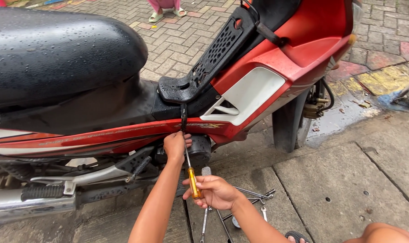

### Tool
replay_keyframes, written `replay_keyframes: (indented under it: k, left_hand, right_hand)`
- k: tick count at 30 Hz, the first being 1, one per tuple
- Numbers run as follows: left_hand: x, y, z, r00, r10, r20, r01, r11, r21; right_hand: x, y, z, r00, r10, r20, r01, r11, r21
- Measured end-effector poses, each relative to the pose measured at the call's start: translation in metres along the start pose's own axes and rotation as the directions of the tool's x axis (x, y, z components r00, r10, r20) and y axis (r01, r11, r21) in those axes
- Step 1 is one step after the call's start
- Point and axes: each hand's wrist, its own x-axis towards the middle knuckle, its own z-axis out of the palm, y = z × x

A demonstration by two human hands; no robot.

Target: The person uses a screwdriver to loosen and remove a screw from the side panel of a red motorcycle. They then use the screwdriver to pry open a white plastic cover on the motorcycle's side.

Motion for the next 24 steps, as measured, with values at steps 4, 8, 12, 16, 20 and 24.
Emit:
replay_keyframes:
  k: [4, 8, 12, 16, 20, 24]
  left_hand:
    - [0.002, -0.003, 0.000, 1.000, 0.005, -0.008, -0.005, 1.000, -0.002]
    - [0.007, -0.004, -0.001, 1.000, 0.017, -0.009, -0.017, 1.000, -0.018]
    - [0.009, -0.006, -0.001, 1.000, 0.010, 0.001, -0.010, 1.000, -0.007]
    - [0.010, -0.007, -0.001, 1.000, -0.023, 0.010, 0.024, 0.998, -0.050]
    - [0.018, -0.008, 0.000, 0.998, -0.030, 0.052, 0.036, 0.991, -0.128]
    - [0.021, -0.013, 0.000, 0.995, -0.060, 0.086, 0.073, 0.984, -0.164]
  right_hand:
    - [0.003, 0.004, -0.012, 0.998, 0.027, 0.058, -0.029, 0.999, 0.043]
    - [0.009, 0.011, -0.022, 0.999, 0.028, 0.026, -0.029, 0.999, 0.020]
    - [0.009, 0.011, -0.015, 0.999, 0.002, -0.035, -0.005, 0.998, -0.063]
    - [0.012, 0.014, -0.015, 0.998, 0.009, -0.068, -0.014, 0.997, -0.077]
    - [0.018, 0.013, -0.017, 0.995, 0.006, -0.104, -0.012, 0.998, -0.060]
    - [0.015, 0.014, -0.008, 0.993, -0.017, -0.116, 0.007, 0.996, -0.085]
